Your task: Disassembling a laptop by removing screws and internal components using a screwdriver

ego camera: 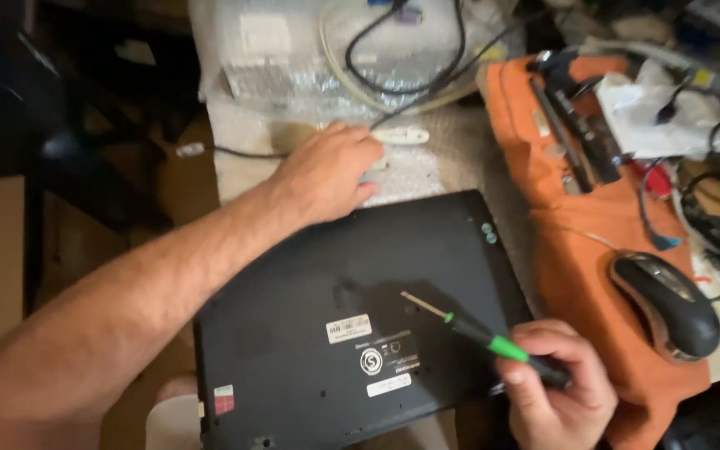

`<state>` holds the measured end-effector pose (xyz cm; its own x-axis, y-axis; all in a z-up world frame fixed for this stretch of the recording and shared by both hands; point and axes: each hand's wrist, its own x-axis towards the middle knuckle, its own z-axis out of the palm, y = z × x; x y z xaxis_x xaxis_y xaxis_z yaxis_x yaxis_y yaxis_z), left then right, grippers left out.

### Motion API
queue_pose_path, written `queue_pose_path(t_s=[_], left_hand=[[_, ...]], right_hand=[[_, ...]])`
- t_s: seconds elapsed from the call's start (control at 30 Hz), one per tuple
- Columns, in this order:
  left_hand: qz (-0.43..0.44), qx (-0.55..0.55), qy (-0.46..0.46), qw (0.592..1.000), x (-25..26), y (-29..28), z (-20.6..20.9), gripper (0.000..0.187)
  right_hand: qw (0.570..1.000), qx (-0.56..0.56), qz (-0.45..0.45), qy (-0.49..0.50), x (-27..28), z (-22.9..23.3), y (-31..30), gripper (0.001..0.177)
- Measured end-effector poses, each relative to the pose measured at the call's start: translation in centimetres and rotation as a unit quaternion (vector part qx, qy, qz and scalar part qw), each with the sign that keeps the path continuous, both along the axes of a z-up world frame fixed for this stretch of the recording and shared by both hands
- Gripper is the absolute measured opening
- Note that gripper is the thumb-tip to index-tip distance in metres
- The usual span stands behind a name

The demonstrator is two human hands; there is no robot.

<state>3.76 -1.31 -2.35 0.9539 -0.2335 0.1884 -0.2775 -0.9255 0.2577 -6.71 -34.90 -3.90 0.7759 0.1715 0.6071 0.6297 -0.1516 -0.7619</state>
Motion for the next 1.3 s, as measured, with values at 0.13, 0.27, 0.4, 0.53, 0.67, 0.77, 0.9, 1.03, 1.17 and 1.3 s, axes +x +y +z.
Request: queue_pose_path(t_s=[0.13, 0.27, 0.4, 0.53, 0.67, 0.77, 0.9, 1.03, 1.17, 1.3], left_hand=[[-0.006, 0.025, 0.031, 0.999, 1.6, -0.3, -1.3, 0.042], [-0.032, 0.102, -0.041, 0.993, 2.5, 0.1, -2.7, 0.022], [-0.057, 0.280, -0.157, 0.945, 2.6, -0.1, -3.0, 0.005], [-0.038, 0.303, -0.245, 0.920, 0.0, 0.2, -2.1, 0.008], [-0.131, 0.044, -0.219, 0.966, -8.9, 0.4, 1.6, 0.025], [-0.151, 0.031, -0.254, 0.955, -15.6, 0.4, 0.9, 0.007], [-0.156, 0.014, -0.278, 0.948, -20.9, 0.7, 1.2, 0.019], [-0.144, -0.028, -0.252, 0.957, -22.1, 1.4, 0.5, 0.017], [-0.139, -0.094, -0.133, 0.977, -21.6, 1.6, -0.8, 0.056], [-0.132, -0.141, -0.080, 0.978, -20.8, 1.6, -1.4, 0.075]], right_hand=[[0.998, 0.062, -0.018, 0.008, 0.1, 0.3, 0.6, 0.024], [0.995, 0.097, -0.023, -0.003, 0.3, -0.2, -0.2, 0.044], [0.989, 0.132, -0.048, -0.034, 0.6, -0.5, -0.3, 0.052], [0.990, 0.132, -0.047, -0.024, -0.7, 1.9, 0.8, 0.047], [0.998, 0.056, -0.019, -0.009, -1.6, 3.8, 1.1, 0.048], [0.979, -0.189, 0.070, -0.024, -0.5, 6.5, 0.6, 0.038], [0.857, -0.454, 0.228, -0.088, 0.9, 7.4, 4.3, 0.027], [0.829, -0.491, 0.241, -0.114, 0.9, 6.7, 7.5, 0.038], [0.823, -0.467, 0.303, -0.110, 0.3, 7.0, 9.9, 0.035], [0.812, -0.461, 0.329, -0.140, -0.1, 6.1, 11.1, 0.031]])
